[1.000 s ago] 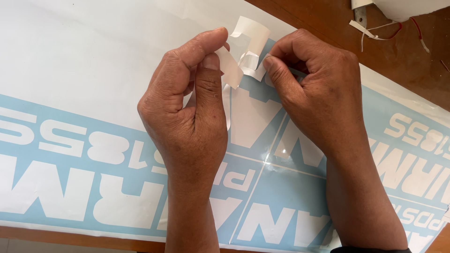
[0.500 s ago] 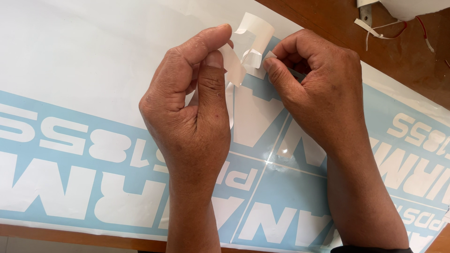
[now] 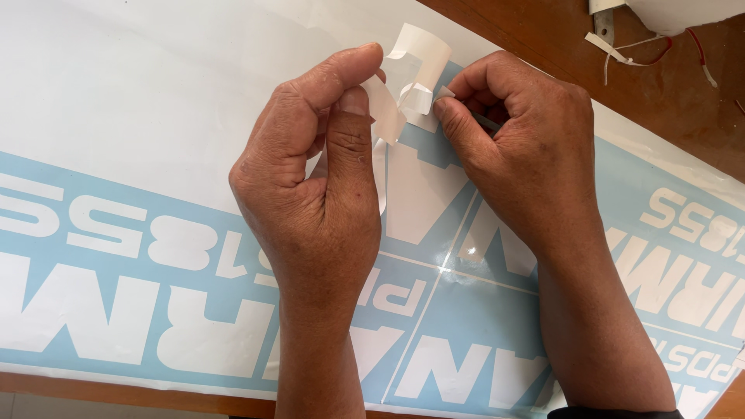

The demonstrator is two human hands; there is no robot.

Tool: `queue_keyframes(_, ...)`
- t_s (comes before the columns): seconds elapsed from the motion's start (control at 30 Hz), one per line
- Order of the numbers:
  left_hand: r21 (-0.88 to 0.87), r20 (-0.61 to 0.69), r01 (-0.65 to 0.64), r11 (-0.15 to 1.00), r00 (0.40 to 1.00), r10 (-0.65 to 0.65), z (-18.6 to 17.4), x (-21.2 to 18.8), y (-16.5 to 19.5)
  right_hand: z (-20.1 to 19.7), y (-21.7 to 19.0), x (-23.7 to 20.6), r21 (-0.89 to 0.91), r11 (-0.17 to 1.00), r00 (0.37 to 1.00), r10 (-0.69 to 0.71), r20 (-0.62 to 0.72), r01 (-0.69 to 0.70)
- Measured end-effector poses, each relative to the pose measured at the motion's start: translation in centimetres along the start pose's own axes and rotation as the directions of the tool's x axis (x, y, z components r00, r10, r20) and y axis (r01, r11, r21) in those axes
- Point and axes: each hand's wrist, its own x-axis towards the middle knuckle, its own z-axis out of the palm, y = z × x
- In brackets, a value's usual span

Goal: The person sits on the floor at a low table and weeds a large light-blue vinyl sticker sheet with white 'AIRMAN PDS185S' lettering. Using a small blade, they cut into the excess white vinyl, then lift and peel the unwanted vinyl pieces away from the backing by hand, working section by section and setting peeled scraps aside.

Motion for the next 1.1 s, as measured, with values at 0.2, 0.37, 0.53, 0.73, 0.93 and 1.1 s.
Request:
queue_keyframes(0.2, -0.025, 0.008, 0.013, 1.000, 1.000, -0.013, 0.0, 0.0, 0.0, -0.2, 0.2, -0.2, 0.027, 1.000, 1.000, -0.014, -0.002, 0.014)
queue_keyframes(0.37, -0.034, 0.010, 0.004, 0.999, 1.000, -0.003, -0.1, 0.0, 0.0, -0.6, -0.4, 0.1, 0.036, 0.998, 0.999, -0.043, 0.000, 0.043)
queue_keyframes(0.53, -0.038, 0.015, 0.005, 0.999, 1.000, -0.004, -0.1, 0.0, -0.1, -1.2, -1.6, 0.6, 0.101, 0.993, 0.998, 0.067, -0.008, -0.066)
queue_keyframes(0.73, -0.027, 0.006, -0.002, 1.000, 1.000, 0.002, 0.0, -0.1, -0.1, -1.1, -1.9, 0.8, 0.091, 0.995, 0.999, 0.047, -0.015, -0.046)
queue_keyframes(0.93, -0.033, 0.007, -0.009, 0.999, 1.000, 0.010, -0.1, -0.1, -0.1, -0.7, -0.7, 0.4, 0.166, 0.986, 1.000, 0.027, -0.003, -0.026)
queue_keyframes(1.1, -0.042, 0.005, -0.001, 0.999, 1.000, 0.001, 0.0, -0.1, -0.2, -0.4, 0.0, 0.1, 0.218, 0.974, 0.998, 0.057, 0.000, -0.056)
